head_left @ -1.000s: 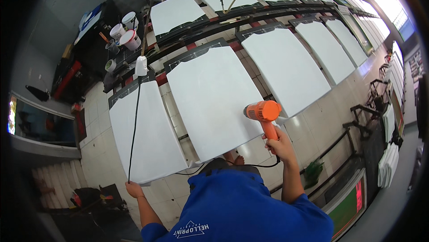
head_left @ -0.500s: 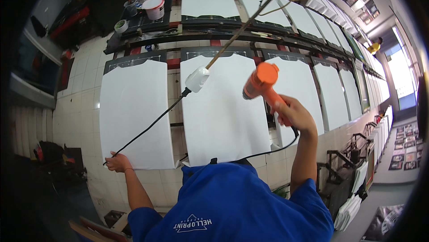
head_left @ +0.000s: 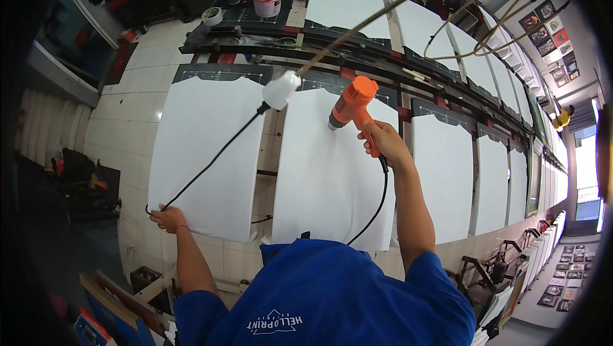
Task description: The person uses an orange heat gun to apply heat to white t-shirts laid out on a series of heat press machines. They move the heat gun systematically across the surface of each shirt, occasionally using their left hand to smooth the fabric or hold the power cord.
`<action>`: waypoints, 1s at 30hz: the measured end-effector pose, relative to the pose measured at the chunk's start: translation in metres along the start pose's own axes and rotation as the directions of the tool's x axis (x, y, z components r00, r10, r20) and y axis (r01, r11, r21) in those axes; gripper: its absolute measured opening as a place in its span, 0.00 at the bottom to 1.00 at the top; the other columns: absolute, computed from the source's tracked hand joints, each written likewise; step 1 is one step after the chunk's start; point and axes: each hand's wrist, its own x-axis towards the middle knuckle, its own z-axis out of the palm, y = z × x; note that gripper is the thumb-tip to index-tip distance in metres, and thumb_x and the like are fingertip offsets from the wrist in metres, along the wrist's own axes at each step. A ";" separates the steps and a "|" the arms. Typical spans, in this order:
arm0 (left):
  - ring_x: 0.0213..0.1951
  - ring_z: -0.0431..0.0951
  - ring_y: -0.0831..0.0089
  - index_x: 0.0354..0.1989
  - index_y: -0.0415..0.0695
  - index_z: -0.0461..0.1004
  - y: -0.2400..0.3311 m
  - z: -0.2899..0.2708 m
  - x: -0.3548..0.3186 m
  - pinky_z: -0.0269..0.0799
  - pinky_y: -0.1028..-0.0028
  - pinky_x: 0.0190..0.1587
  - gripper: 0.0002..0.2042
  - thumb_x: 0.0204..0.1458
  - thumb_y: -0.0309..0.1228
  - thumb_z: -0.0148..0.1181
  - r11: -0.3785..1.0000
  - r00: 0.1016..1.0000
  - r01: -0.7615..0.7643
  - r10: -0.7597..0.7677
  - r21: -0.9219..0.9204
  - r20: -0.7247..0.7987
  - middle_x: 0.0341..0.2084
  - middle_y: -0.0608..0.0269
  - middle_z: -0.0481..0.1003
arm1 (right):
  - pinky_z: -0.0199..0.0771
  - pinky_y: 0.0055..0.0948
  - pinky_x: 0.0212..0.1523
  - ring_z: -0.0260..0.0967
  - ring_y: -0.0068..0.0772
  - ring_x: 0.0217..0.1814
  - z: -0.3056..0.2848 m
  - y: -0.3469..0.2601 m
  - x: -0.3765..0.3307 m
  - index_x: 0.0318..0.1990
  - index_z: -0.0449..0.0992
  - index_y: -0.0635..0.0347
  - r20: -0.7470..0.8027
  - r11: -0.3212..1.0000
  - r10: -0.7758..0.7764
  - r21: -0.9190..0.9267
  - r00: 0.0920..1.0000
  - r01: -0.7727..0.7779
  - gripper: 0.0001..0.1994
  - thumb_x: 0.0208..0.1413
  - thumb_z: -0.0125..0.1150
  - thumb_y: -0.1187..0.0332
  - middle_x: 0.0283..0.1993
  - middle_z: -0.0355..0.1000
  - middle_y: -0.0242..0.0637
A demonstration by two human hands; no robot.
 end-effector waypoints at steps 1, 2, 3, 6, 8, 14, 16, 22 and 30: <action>0.67 0.57 0.45 0.70 0.45 0.51 -0.002 0.003 0.003 0.64 0.44 0.60 0.29 0.67 0.50 0.37 1.000 1.000 0.005 -0.006 -0.023 -0.007 0.71 0.52 0.48 | 0.70 0.21 0.26 0.64 0.18 0.25 0.000 0.003 0.001 0.47 0.72 0.66 -0.002 1.000 -0.003 -0.023 1.000 0.003 0.19 0.63 0.53 0.56 0.35 0.71 0.34; 0.67 0.57 0.45 0.70 0.46 0.50 -0.006 0.006 0.006 0.64 0.44 0.60 0.29 0.67 0.50 0.36 0.999 1.000 0.010 -0.011 -0.046 -0.014 0.72 0.53 0.47 | 0.70 0.20 0.26 0.64 0.17 0.24 0.000 0.005 0.003 0.48 0.72 0.65 -0.005 0.999 -0.007 -0.045 1.000 0.007 0.18 0.64 0.52 0.56 0.35 0.71 0.34; 0.66 0.58 0.44 0.70 0.46 0.50 -0.004 0.008 0.005 0.64 0.44 0.60 0.29 0.67 0.50 0.36 0.999 1.000 0.012 -0.012 -0.037 0.003 0.72 0.52 0.47 | 0.70 0.20 0.26 0.64 0.17 0.24 -0.002 0.006 0.004 0.48 0.72 0.65 0.009 0.999 0.002 -0.048 1.000 -0.001 0.18 0.64 0.52 0.57 0.35 0.71 0.34; 0.65 0.60 0.42 0.70 0.45 0.49 0.006 0.002 0.000 0.66 0.44 0.60 0.30 0.67 0.51 0.35 0.999 0.999 -0.006 0.007 -0.040 0.031 0.72 0.51 0.46 | 0.70 0.21 0.25 0.64 0.17 0.24 -0.005 0.007 0.006 0.47 0.72 0.65 0.034 0.999 0.000 -0.047 0.999 0.002 0.17 0.63 0.52 0.58 0.35 0.71 0.34; 0.65 0.60 0.41 0.71 0.44 0.49 0.002 0.001 0.005 0.67 0.46 0.60 0.30 0.67 0.51 0.35 0.996 0.998 -0.058 0.060 -0.070 0.024 0.72 0.50 0.45 | 0.70 0.21 0.25 0.64 0.17 0.24 -0.004 0.012 0.010 0.47 0.72 0.65 0.028 0.999 -0.022 -0.030 0.999 0.023 0.17 0.63 0.52 0.58 0.35 0.71 0.34; 0.61 0.65 0.39 0.69 0.42 0.52 0.000 0.000 0.006 0.69 0.47 0.59 0.30 0.67 0.50 0.35 0.992 0.997 -0.075 0.078 -0.105 0.028 0.71 0.47 0.47 | 0.69 0.20 0.24 0.64 0.18 0.25 0.004 0.007 0.014 0.45 0.72 0.67 0.024 1.000 -0.017 0.009 1.000 0.016 0.19 0.62 0.54 0.57 0.35 0.70 0.34; 0.60 0.67 0.39 0.68 0.42 0.53 0.002 0.000 0.006 0.70 0.47 0.58 0.29 0.67 0.50 0.36 0.991 0.996 -0.083 0.084 -0.105 0.005 0.71 0.46 0.48 | 0.69 0.21 0.25 0.64 0.18 0.25 0.008 0.008 0.018 0.48 0.71 0.67 0.022 0.997 -0.036 -0.060 0.999 0.037 0.19 0.63 0.53 0.57 0.35 0.71 0.34; 0.59 0.68 0.39 0.68 0.44 0.54 0.005 -0.004 0.001 0.71 0.48 0.56 0.28 0.66 0.49 0.37 0.995 0.998 -0.069 0.069 -0.072 -0.003 0.71 0.47 0.50 | 0.69 0.21 0.25 0.64 0.18 0.25 0.023 0.004 0.026 0.48 0.71 0.68 0.043 0.998 -0.052 -0.041 0.998 0.054 0.19 0.63 0.53 0.57 0.35 0.71 0.34; 0.60 0.66 0.39 0.69 0.47 0.52 0.010 -0.006 0.001 0.71 0.47 0.56 0.29 0.66 0.52 0.37 0.999 0.999 -0.039 0.040 -0.020 0.029 0.71 0.50 0.47 | 0.68 0.20 0.23 0.64 0.18 0.25 0.034 0.004 0.023 0.48 0.71 0.69 0.079 0.994 -0.050 -0.098 0.996 0.057 0.19 0.62 0.53 0.58 0.36 0.70 0.35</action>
